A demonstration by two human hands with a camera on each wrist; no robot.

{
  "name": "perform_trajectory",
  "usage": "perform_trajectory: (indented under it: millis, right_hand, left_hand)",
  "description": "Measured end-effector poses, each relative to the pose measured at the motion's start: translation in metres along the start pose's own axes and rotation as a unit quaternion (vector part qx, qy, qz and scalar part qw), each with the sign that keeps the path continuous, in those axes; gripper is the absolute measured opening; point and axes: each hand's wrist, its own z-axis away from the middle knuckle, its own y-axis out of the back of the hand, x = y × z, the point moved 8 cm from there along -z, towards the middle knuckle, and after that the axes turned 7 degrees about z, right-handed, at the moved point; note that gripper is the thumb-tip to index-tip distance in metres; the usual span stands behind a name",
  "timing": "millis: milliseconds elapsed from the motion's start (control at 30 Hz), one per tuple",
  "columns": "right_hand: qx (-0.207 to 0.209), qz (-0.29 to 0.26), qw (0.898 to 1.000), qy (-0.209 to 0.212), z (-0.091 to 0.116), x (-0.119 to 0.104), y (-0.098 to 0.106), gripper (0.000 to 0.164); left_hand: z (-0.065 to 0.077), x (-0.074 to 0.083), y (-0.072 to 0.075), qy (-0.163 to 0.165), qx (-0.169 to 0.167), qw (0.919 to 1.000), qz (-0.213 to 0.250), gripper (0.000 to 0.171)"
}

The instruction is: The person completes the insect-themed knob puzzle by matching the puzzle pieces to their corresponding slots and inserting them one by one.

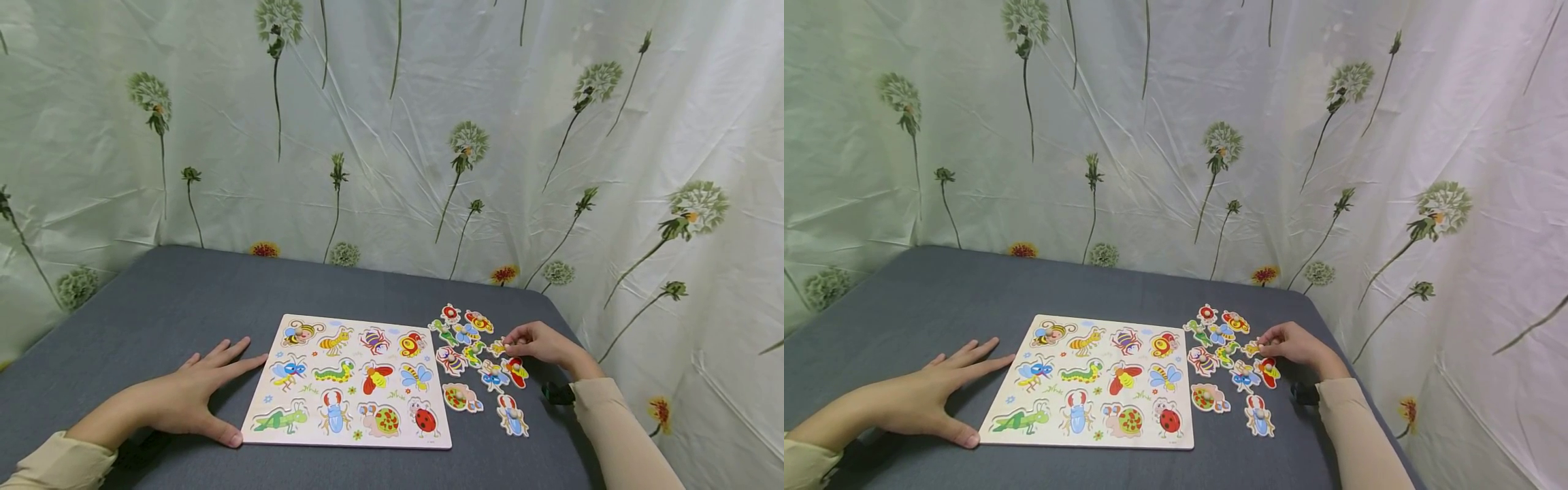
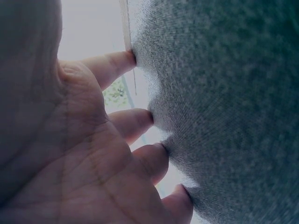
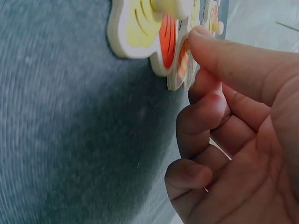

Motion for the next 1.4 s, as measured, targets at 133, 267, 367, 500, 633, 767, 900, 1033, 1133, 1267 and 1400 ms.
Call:
perform_trajectory:
  millis: [133,267,367,500,633,767,900,1033,1133,1267,1400]
  right_hand:
    - [0.016,0.022,1.000,-0.015,-0.001,0.006,0.004,0.022]
    - [0.027,0.040,0.999,-0.026,-0.001,0.011,0.008,0.020]
    - [0.035,0.050,0.998,-0.032,0.000,0.012,0.011,0.020]
    - [0.043,0.062,0.997,-0.035,0.001,0.011,0.014,0.020]
    - [0.049,0.072,0.995,-0.040,0.001,0.013,0.015,0.020]
    - [0.059,0.086,0.994,-0.046,0.002,0.017,0.016,0.021]
    - [0.065,0.090,0.993,-0.046,0.003,0.020,0.017,0.024]
    - [0.071,0.079,0.993,-0.041,0.003,0.023,0.017,0.024]
    - [0.072,0.059,0.995,-0.036,0.004,0.025,0.017,0.025]
    - [0.062,0.012,0.997,-0.034,0.005,0.032,0.014,0.031]
    - [0.049,-0.033,0.998,-0.031,0.006,0.040,0.011,0.037]
  left_hand:
    - [0.000,0.000,0.000,-0.001,0.000,1.0000,0.000,0.117]
    - [0.000,-0.001,0.000,0.000,0.000,1.0000,-0.003,0.117]
    - [0.000,-0.001,0.000,0.002,-0.001,1.0000,-0.001,0.117]
    - [0.000,-0.001,0.000,0.005,-0.001,1.0000,-0.001,0.117]
    - [0.000,-0.001,-0.001,0.003,0.001,1.0000,-0.001,0.117]
    - [0.000,-0.001,-0.001,-0.003,0.003,1.0000,0.001,0.117]
    - [0.001,-0.001,-0.001,-0.004,0.004,1.0000,0.001,0.118]
    - [0.001,-0.001,-0.001,-0.005,0.005,1.0000,0.000,0.118]
    - [0.001,-0.001,-0.001,-0.006,0.006,1.0000,-0.001,0.118]
    - [0.001,-0.001,-0.001,-0.008,0.005,1.0000,-0.001,0.118]
    - [0.001,-0.001,-0.001,-0.005,0.005,1.0000,-0.001,0.118]
